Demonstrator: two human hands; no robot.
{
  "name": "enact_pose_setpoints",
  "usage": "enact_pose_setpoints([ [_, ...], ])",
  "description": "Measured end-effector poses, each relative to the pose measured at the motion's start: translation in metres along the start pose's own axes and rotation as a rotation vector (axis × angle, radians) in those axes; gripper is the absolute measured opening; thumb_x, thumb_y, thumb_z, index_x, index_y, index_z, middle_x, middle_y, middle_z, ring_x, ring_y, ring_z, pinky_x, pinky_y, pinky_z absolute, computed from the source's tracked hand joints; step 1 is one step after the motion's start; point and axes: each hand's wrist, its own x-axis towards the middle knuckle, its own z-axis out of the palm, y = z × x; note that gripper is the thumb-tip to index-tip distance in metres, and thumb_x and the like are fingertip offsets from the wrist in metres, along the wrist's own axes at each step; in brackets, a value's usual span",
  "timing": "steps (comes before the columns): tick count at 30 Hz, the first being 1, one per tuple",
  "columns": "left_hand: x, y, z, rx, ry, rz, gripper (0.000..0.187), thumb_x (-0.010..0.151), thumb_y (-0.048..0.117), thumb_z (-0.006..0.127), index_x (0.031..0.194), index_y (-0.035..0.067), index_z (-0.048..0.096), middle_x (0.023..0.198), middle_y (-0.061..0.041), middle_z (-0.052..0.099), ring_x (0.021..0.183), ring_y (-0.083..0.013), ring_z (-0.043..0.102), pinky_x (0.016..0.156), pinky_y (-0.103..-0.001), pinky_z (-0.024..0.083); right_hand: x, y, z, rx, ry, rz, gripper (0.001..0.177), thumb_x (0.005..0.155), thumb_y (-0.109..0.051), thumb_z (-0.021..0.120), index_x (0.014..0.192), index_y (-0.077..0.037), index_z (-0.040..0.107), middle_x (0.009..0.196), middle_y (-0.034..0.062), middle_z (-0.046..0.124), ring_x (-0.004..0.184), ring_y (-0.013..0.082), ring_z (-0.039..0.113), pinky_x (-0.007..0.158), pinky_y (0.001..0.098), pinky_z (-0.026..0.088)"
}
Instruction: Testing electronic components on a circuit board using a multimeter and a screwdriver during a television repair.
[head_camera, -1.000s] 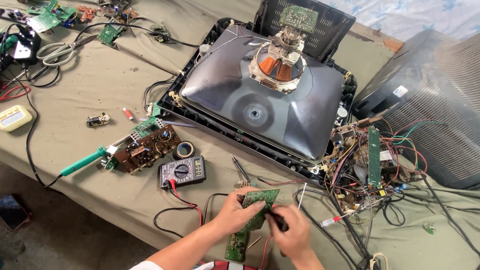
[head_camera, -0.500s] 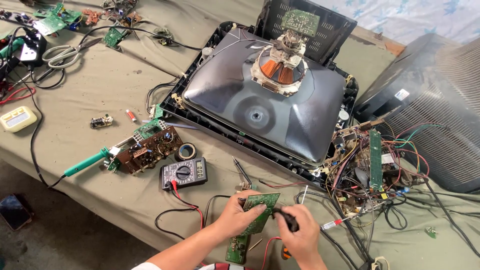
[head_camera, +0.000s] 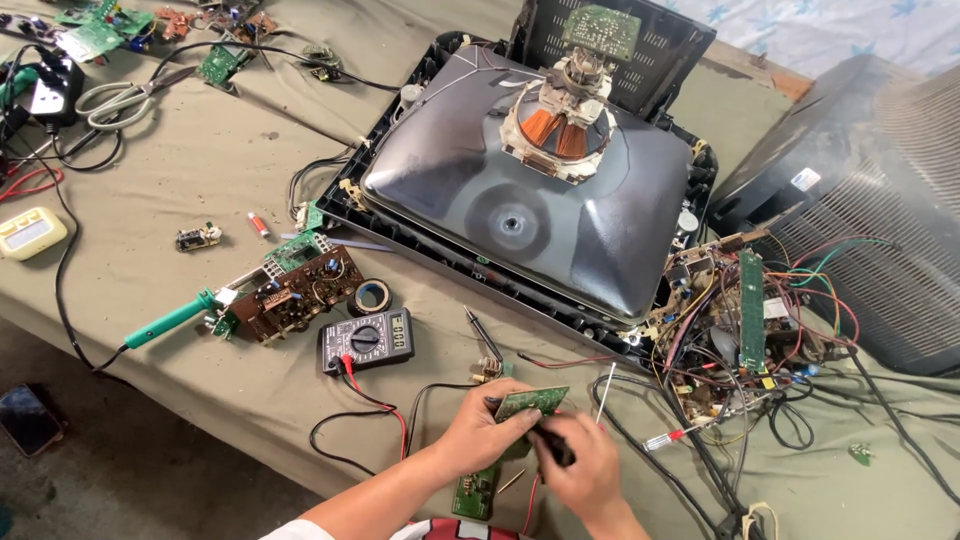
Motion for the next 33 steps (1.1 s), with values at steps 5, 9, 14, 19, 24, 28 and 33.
enact_pose_setpoints([
  [5,0.002,0.004,-0.008,-0.064,0.009,-0.110,0.021,0.094,0.026,0.073,0.102,0.007,0.076,0.094,-0.002,0.069,0.085,-0.0133,0.064,0.077,-0.029,0.051,0.014,-0.008,-0.017,0.132,0.070,0.124,0.016,0.081,-0.017,0.080,0.093,-0.011,0.072,0.080,0.0033,0.069,0.068,0.0157,0.065,0.063,0.0268,0.054],
  [9,0.002,0.001,-0.001,-0.039,-0.002,-0.056,0.014,0.092,0.021,0.074,0.099,0.010,0.076,0.095,-0.002,0.074,0.088,-0.0131,0.068,0.081,-0.028,0.054,0.000,-0.004,-0.001,0.033,0.006,0.031,0.017,0.080,-0.024,0.080,0.095,-0.020,0.072,0.080,-0.0017,0.066,0.063,0.0168,0.064,0.060,0.0295,0.051],
  [14,0.004,0.003,-0.006,-0.025,0.001,-0.074,0.018,0.094,0.025,0.072,0.102,0.009,0.077,0.094,-0.002,0.071,0.086,-0.0141,0.066,0.079,-0.029,0.052,0.016,-0.002,-0.014,0.144,0.060,0.178,0.013,0.082,-0.018,0.080,0.089,-0.010,0.073,0.082,0.0038,0.070,0.073,0.0177,0.066,0.069,0.0290,0.054],
  [19,0.005,-0.005,-0.002,-0.049,0.005,-0.064,0.018,0.094,0.025,0.073,0.101,0.008,0.076,0.094,-0.002,0.072,0.086,-0.0127,0.066,0.079,-0.028,0.052,0.009,-0.004,-0.004,0.052,0.017,0.111,0.016,0.079,-0.024,0.082,0.089,-0.017,0.071,0.079,0.0014,0.069,0.065,0.0194,0.065,0.062,0.0316,0.052],
  [24,0.008,0.011,-0.008,-0.068,0.004,-0.123,0.019,0.094,0.023,0.072,0.104,0.007,0.077,0.097,-0.003,0.072,0.089,-0.0153,0.068,0.080,-0.030,0.054,0.020,-0.002,-0.014,0.174,0.037,0.257,0.013,0.078,-0.012,0.082,0.088,-0.008,0.073,0.082,0.0053,0.070,0.074,0.0179,0.067,0.067,0.0295,0.055],
  [28,0.008,0.000,-0.004,-0.045,-0.014,-0.035,0.019,0.095,0.025,0.071,0.101,0.007,0.076,0.095,-0.003,0.072,0.087,-0.0154,0.067,0.081,-0.031,0.053,0.007,0.000,-0.001,0.130,0.063,0.094,0.016,0.079,-0.016,0.082,0.089,-0.010,0.071,0.079,0.0049,0.068,0.069,0.0206,0.062,0.065,0.0321,0.051],
  [33,0.009,-0.009,-0.008,-0.058,0.035,-0.130,0.021,0.091,0.024,0.075,0.102,0.006,0.077,0.093,-0.002,0.073,0.085,-0.0142,0.067,0.078,-0.029,0.054,0.020,0.007,-0.013,0.146,0.060,0.174,0.012,0.080,-0.013,0.079,0.089,-0.008,0.073,0.080,0.0049,0.069,0.071,0.0176,0.065,0.066,0.0292,0.055],
])
